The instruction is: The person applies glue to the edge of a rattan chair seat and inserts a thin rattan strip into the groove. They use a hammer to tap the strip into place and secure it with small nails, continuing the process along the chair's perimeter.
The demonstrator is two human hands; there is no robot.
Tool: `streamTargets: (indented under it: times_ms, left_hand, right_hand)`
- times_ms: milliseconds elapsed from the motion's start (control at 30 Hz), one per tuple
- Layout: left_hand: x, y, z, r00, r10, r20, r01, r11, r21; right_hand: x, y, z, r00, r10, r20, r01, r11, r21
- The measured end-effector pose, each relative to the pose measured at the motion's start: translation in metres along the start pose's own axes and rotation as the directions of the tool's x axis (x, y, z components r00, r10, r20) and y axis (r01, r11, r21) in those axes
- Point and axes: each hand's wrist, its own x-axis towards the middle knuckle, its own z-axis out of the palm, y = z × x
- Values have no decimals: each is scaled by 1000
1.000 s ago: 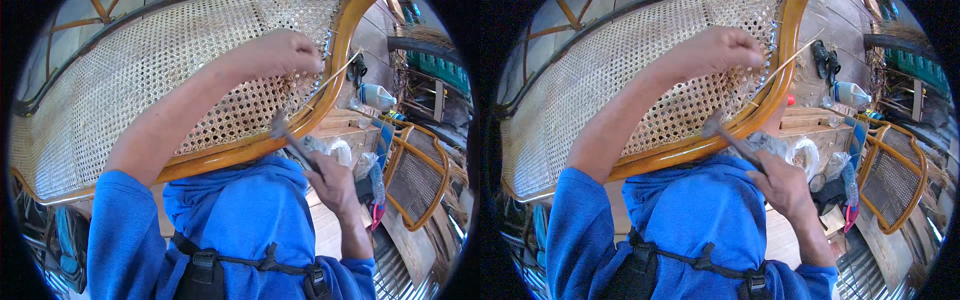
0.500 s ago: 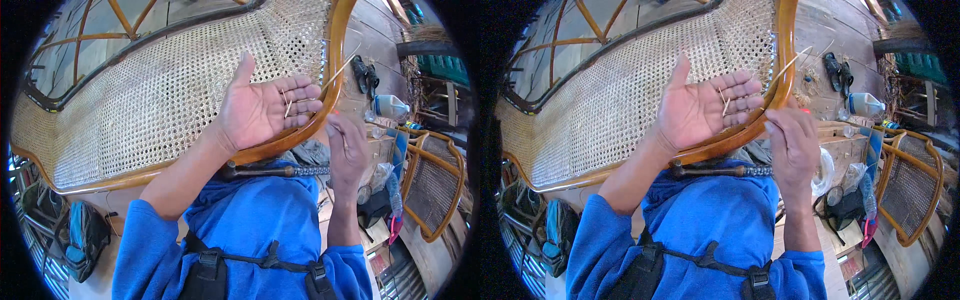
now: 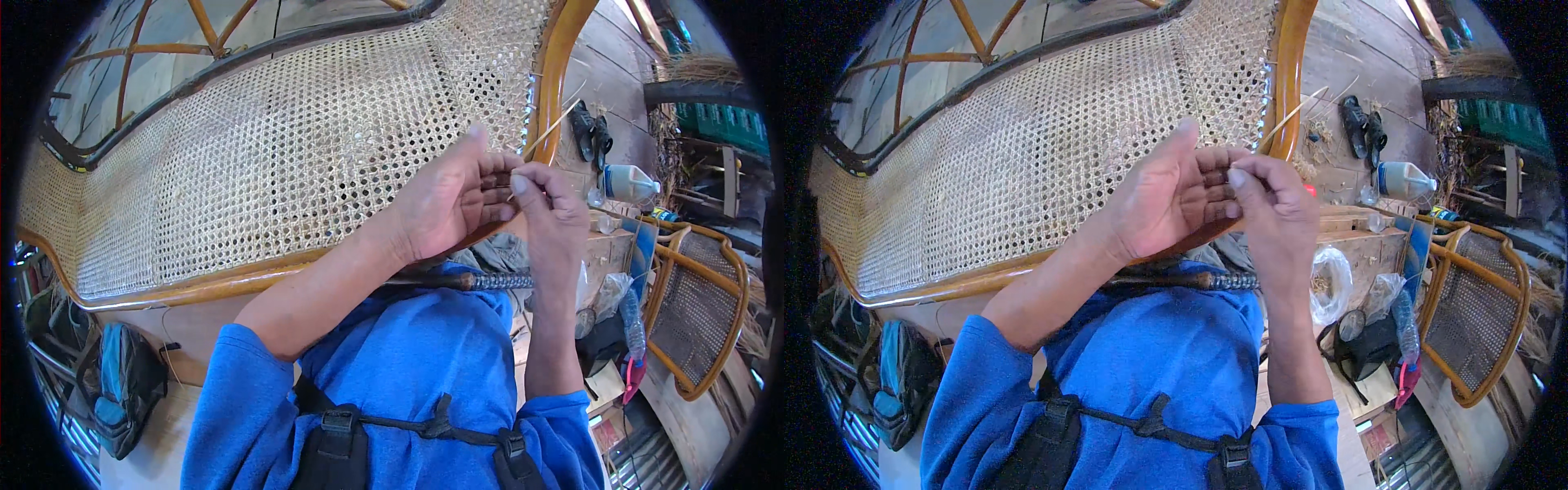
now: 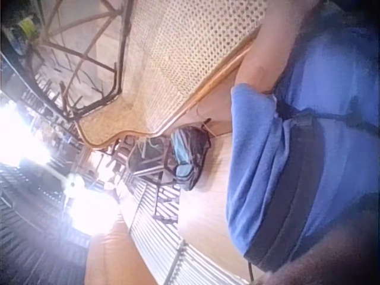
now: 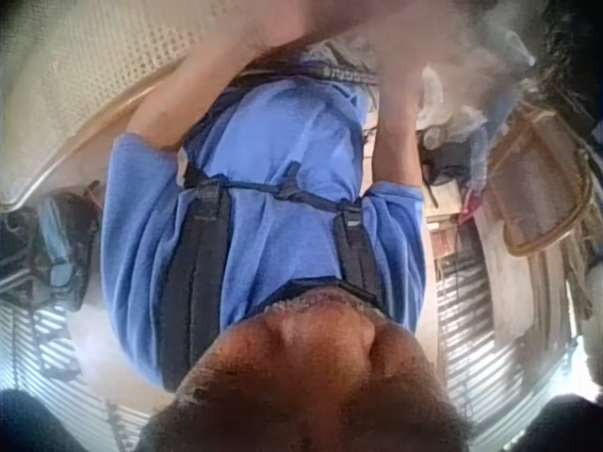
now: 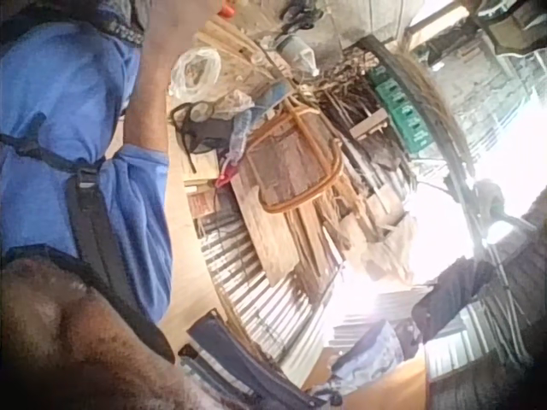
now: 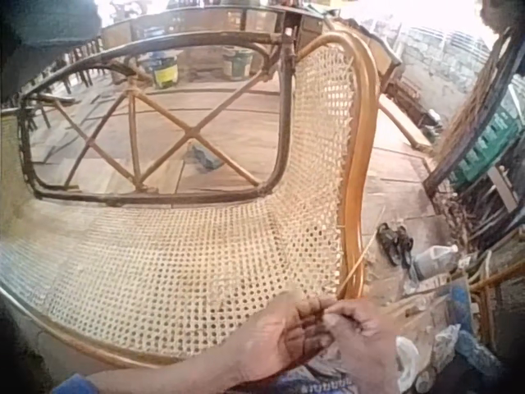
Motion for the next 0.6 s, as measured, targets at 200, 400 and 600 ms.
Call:
streamTargets:
  times_ms: [200,400,600]
  left_hand:
    - [-1,-3,-4,998,52,-28,-48,991,128]
    - [-5,1,1,999,11,-46,5,944,329]
    - [-8,0,13,993,11,-115,27,946,324]
  right_hand:
    - [6,-4,-16,988,145,61,-157,919,362]
    - [6,2,-14,991,121,56,-133,904,406]
    - [2,5,-12,997,31,69,-59,889,455]
